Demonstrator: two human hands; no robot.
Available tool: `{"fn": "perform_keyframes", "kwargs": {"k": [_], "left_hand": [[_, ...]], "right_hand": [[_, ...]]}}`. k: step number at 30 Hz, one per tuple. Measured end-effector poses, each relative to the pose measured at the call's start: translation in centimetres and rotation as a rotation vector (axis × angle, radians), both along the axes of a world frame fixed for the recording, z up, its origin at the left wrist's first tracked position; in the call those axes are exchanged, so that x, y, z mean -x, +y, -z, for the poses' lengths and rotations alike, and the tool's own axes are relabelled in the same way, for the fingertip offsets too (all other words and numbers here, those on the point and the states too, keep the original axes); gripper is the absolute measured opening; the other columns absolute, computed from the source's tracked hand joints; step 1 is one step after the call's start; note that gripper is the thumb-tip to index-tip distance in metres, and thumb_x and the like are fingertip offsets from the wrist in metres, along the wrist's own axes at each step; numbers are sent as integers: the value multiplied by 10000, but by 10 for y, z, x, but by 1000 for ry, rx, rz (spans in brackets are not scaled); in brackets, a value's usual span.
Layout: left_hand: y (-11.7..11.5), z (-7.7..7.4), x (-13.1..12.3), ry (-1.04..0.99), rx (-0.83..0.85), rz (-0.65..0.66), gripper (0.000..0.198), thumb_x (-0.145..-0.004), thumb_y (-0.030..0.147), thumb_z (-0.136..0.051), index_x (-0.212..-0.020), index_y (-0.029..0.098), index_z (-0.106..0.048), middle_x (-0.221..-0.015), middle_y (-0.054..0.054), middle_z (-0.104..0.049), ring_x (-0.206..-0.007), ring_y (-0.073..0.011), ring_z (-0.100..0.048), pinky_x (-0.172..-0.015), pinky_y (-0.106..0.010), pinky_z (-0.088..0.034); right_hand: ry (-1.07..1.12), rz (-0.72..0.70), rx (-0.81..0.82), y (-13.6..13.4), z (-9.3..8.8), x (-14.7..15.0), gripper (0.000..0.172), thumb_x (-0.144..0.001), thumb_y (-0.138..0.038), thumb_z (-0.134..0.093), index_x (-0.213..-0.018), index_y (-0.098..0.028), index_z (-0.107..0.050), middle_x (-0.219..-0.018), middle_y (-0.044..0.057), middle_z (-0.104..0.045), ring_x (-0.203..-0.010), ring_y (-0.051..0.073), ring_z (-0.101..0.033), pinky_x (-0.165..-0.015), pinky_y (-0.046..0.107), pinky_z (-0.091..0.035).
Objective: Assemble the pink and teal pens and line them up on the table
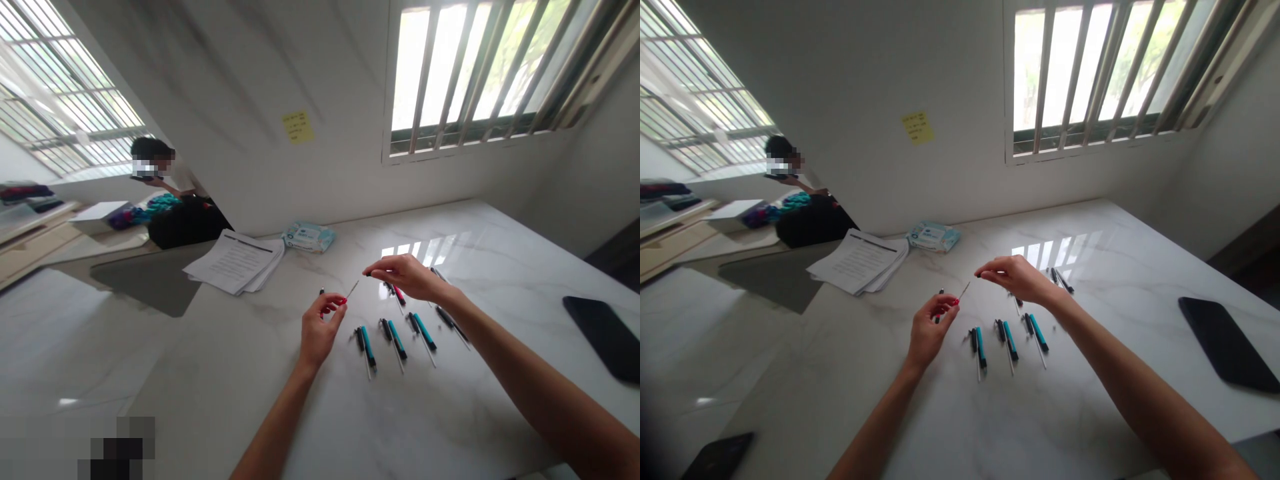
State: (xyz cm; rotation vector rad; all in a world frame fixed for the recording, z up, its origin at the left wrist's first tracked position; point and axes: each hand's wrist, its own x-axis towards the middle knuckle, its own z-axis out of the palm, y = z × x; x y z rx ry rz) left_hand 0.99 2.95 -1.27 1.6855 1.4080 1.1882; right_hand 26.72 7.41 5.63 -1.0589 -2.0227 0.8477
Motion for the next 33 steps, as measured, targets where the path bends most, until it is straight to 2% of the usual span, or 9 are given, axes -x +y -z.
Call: {"fn": "perform_keyframes", "kwargs": {"k": [4,9,14,20,26,30,33], "left_hand": [[-2,-2,0,66,-35,-15,116,-885,311,-691,-979,254,-730,-955,-8,-759,-839,-168,-664,-824,-315,-483],[-3,-6,-1,73,-71,-13,106,-887,291,-677,-968,251,-732,-944,-8,-753,-831,-168,-668,-826,-311,-489],[-3,-6,-1,61,-67,1,104,-884,286,-681,-968,253,-733,-939,-4,-755,-822,-161,-673,-808,-297,-497],[-3,-7,-2,51,-82,18,92,-882,264,-683,-952,252,-741,-916,-4,-759,-832,-164,-684,-833,-301,-516],[-4,-8,-3,62,-88,27,85,-887,257,-683,-949,253,-741,-925,-1,-749,-849,-164,-675,-849,-300,-514],[-6,-10,-4,95,-103,34,92,-887,268,-683,-949,247,-748,-915,-8,-750,-858,-174,-672,-868,-314,-516],[-7,-10,-4,119,-106,42,118,-891,292,-687,-977,245,-753,-937,-17,-758,-871,-184,-673,-871,-325,-518]], "right_hand": [[-115,16,-84,-3,-1,4,293,-1015,-297,-535,-1162,-240,-782,-969,63,-719,-688,127,-604,-660,272,-472],[-18,0,-151,-3,-2,0,226,-918,-201,-635,-1107,-225,-756,-1043,63,-713,-848,159,-657,-739,283,-520],[-91,-14,-223,-3,-6,-5,178,-875,-148,-662,-1008,-229,-749,-969,42,-729,-868,175,-638,-749,301,-490],[-110,-50,-219,-5,-8,-3,201,-860,-124,-678,-1003,-239,-760,-981,34,-730,-880,170,-637,-754,291,-477],[-146,-100,-162,-8,-6,2,224,-878,-139,-680,-1040,-254,-782,-1011,39,-729,-805,151,-643,-716,275,-489],[-142,-111,-177,-11,-3,12,248,-883,-122,-681,-1056,-265,-787,-997,38,-750,-919,180,-668,-789,288,-498],[-132,-97,-157,-13,2,18,218,-880,-139,-702,-1043,-260,-780,-1001,27,-767,-916,179,-676,-819,294,-509]]}}
